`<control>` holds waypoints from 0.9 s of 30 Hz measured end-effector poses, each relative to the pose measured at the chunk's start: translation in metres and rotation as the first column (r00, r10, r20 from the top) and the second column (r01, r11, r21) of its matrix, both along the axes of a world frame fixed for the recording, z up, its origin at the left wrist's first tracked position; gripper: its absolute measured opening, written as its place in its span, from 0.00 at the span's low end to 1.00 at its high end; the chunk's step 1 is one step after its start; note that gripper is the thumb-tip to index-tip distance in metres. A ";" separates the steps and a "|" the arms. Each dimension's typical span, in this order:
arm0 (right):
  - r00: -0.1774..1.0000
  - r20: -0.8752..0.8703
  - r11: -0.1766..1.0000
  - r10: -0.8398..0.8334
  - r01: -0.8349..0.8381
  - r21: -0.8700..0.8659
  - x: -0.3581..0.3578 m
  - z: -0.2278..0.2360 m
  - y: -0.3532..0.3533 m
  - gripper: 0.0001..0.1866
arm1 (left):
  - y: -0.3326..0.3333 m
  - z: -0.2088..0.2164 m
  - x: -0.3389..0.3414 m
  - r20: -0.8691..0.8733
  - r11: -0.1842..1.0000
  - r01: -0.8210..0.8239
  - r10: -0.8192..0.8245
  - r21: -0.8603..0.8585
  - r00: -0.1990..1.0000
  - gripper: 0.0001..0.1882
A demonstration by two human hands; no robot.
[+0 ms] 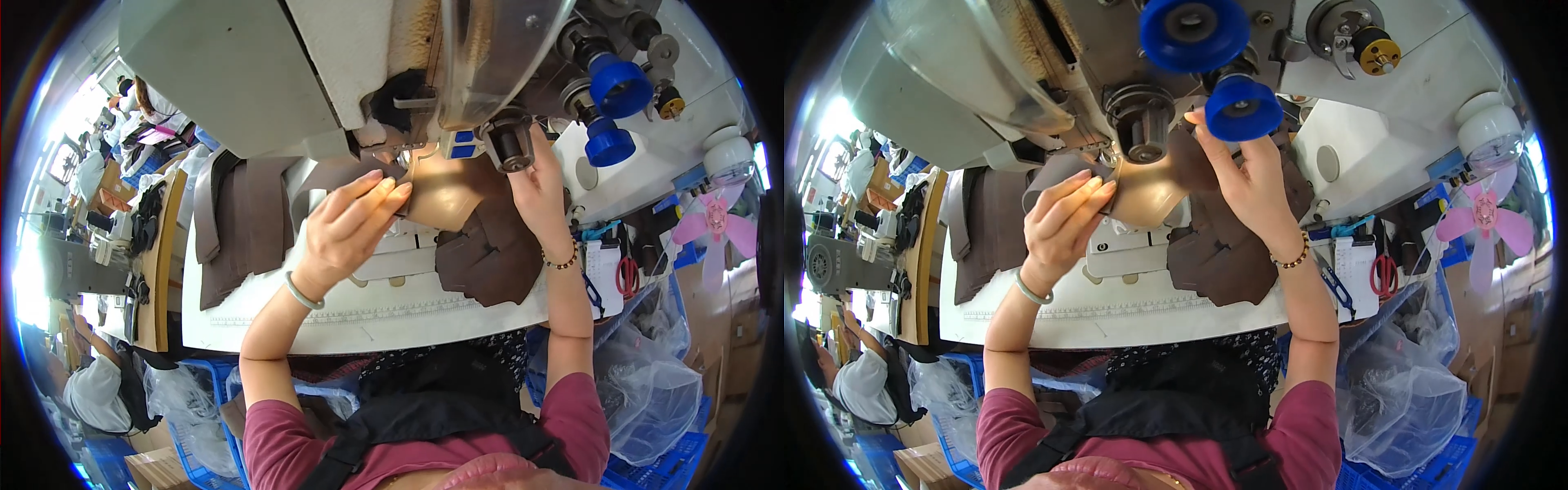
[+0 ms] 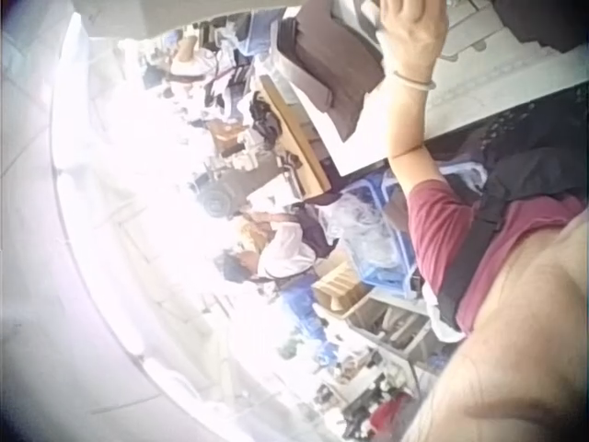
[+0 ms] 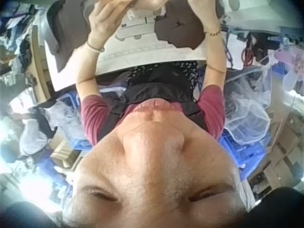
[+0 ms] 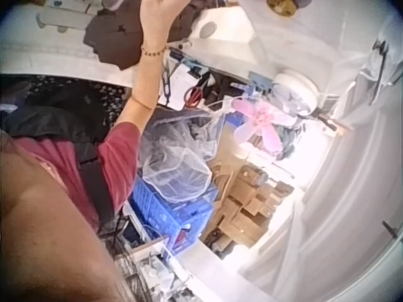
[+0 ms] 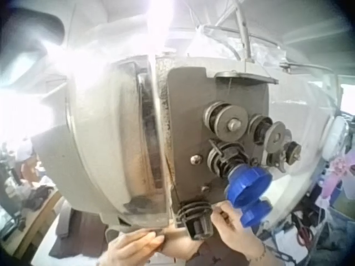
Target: Sewing pieces of leather together using an industrial sewing machine to form a shoe upper.
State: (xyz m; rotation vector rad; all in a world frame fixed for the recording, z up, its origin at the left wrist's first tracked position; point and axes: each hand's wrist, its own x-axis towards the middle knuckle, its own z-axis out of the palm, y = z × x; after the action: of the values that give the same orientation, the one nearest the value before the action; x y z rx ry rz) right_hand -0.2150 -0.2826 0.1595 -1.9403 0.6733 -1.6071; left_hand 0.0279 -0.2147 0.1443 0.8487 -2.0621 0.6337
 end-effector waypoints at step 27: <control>0.942 -0.059 0.755 0.330 -0.226 0.615 -0.002 0.031 0.013 0.12 | 0.010 -0.008 -0.017 0.030 0.988 -0.138 0.140 -0.067 0.990 0.20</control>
State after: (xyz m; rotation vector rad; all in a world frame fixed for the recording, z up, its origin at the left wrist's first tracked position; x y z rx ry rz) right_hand -0.2175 -0.2699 0.1906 -1.5970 0.7968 -0.8975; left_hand 0.0107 -0.2049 0.1359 0.9559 -2.0142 0.7922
